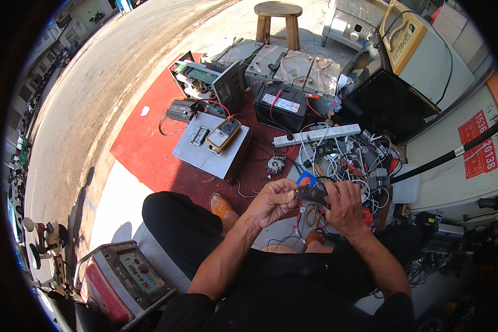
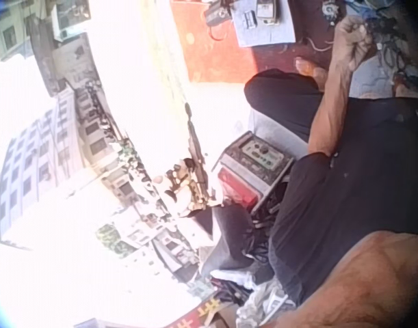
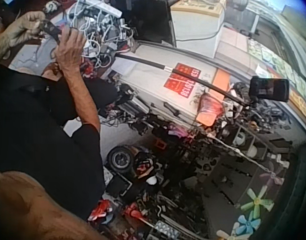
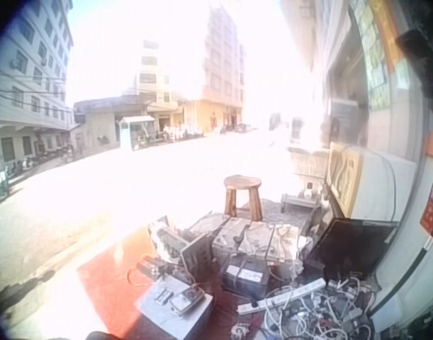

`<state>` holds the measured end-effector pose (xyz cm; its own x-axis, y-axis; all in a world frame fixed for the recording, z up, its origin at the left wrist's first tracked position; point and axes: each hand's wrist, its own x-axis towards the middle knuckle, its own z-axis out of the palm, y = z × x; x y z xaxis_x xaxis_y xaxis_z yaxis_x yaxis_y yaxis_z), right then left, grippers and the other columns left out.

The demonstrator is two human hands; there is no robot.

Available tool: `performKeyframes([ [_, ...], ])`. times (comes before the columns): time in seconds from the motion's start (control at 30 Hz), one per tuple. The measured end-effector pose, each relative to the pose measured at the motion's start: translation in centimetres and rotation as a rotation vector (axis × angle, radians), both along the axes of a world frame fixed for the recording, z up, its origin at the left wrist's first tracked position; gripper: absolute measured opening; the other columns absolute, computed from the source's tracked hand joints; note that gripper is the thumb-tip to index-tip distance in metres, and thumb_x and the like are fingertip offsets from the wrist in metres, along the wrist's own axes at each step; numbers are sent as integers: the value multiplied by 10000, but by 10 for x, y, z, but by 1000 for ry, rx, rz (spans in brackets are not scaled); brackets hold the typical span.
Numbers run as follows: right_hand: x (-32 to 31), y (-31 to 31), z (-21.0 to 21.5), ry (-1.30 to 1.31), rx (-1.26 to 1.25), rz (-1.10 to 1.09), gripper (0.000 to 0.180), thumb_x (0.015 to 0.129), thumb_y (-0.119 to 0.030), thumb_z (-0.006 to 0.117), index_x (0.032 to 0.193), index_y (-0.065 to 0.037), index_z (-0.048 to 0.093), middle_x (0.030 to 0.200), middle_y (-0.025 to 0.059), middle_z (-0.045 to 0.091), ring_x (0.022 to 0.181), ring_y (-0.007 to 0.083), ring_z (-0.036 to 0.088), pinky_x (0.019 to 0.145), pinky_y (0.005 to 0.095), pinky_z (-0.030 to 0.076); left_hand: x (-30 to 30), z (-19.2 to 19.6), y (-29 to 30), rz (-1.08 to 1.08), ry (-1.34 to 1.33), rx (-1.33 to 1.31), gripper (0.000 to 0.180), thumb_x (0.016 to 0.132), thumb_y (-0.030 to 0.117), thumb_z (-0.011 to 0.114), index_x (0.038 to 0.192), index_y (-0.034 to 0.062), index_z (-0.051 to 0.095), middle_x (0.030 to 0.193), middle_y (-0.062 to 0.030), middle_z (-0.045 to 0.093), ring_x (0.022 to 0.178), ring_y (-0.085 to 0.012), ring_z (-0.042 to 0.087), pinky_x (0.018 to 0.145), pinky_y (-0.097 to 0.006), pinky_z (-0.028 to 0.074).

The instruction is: The person sits on the ground and uses pliers and scissors to strip wires and manipulate a small electronic component. They repeatedly cut and strip wires connected to a small circuit board or module.

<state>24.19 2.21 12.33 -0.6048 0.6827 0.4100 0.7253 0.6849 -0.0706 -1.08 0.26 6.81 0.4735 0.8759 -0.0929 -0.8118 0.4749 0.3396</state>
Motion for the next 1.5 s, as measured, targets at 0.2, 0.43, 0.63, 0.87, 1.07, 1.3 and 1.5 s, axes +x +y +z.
performKeyframes([
  [0.2, 5, 3, 0, -28, 29, 7, 263, 823, -31, 656, 1077, -50, 587, 885, 102, 486, 827, 293, 553, 730, 437, 437, 1, -1, -3, 8, 27, 1, 147, 997, -12, 716, 1139, -29, 681, 950, -78, 674, 759, -120, 597, 620, -195, 475],
  [0.43, -3, -4, 9, -47, -9, -9, 276, 873, -27, 647, 1148, -36, 621, 915, 110, 547, 846, 291, 588, 712, 436, 450, -3, -6, 1, 10, 10, 30, 142, 1006, -4, 708, 1145, -26, 682, 971, -85, 694, 775, -124, 630, 593, -199, 477],
  [0.63, -13, -27, 21, 96, -199, -113, 413, 983, -103, 655, 1380, 1, 607, 1001, 140, 649, 911, 313, 670, 733, 398, 506, -1, -4, -1, 79, 59, 7, 145, 1013, -6, 699, 1157, -13, 699, 980, -90, 703, 785, -124, 641, 592, -192, 477],
  [0.87, -2, -45, 50, 770, -1741, -9, 380, 1120, -198, 515, 1378, 80, 550, 1047, 183, 725, 826, 234, 755, 576, 276, 561, -2, -5, 0, 104, 50, 21, 153, 1012, 2, 703, 1165, -7, 702, 1002, -100, 712, 772, -116, 627, 591, -183, 468],
  [1.07, 3, -30, 46, 751, -2031, 141, 401, 1123, -220, 532, 1396, 74, 541, 1058, 171, 725, 869, 238, 768, 579, 259, 567, -2, -6, -2, 85, 76, 91, 166, 999, -22, 709, 1162, 4, 691, 1073, -122, 712, 728, -103, 564, 590, -187, 435],
  [1.3, 12, -16, 39, 718, -2091, 190, 399, 1123, -218, 535, 1405, 63, 555, 1047, 131, 719, 869, 219, 769, 569, 245, 568, 1, 1, -3, 87, 59, 100, 109, 1010, 32, 729, 1109, 25, 682, 895, -50, 659, 734, -100, 605, 579, -195, 446],
  [1.5, 15, -12, 35, 742, -2123, 175, 411, 1116, -224, 549, 1384, 87, 567, 996, 133, 717, 823, 214, 762, 513, 217, 522, -2, -1, -2, 68, 70, 111, 109, 1026, 22, 703, 1132, 19, 678, 893, -50, 660, 741, -97, 610, 580, -203, 445],
])
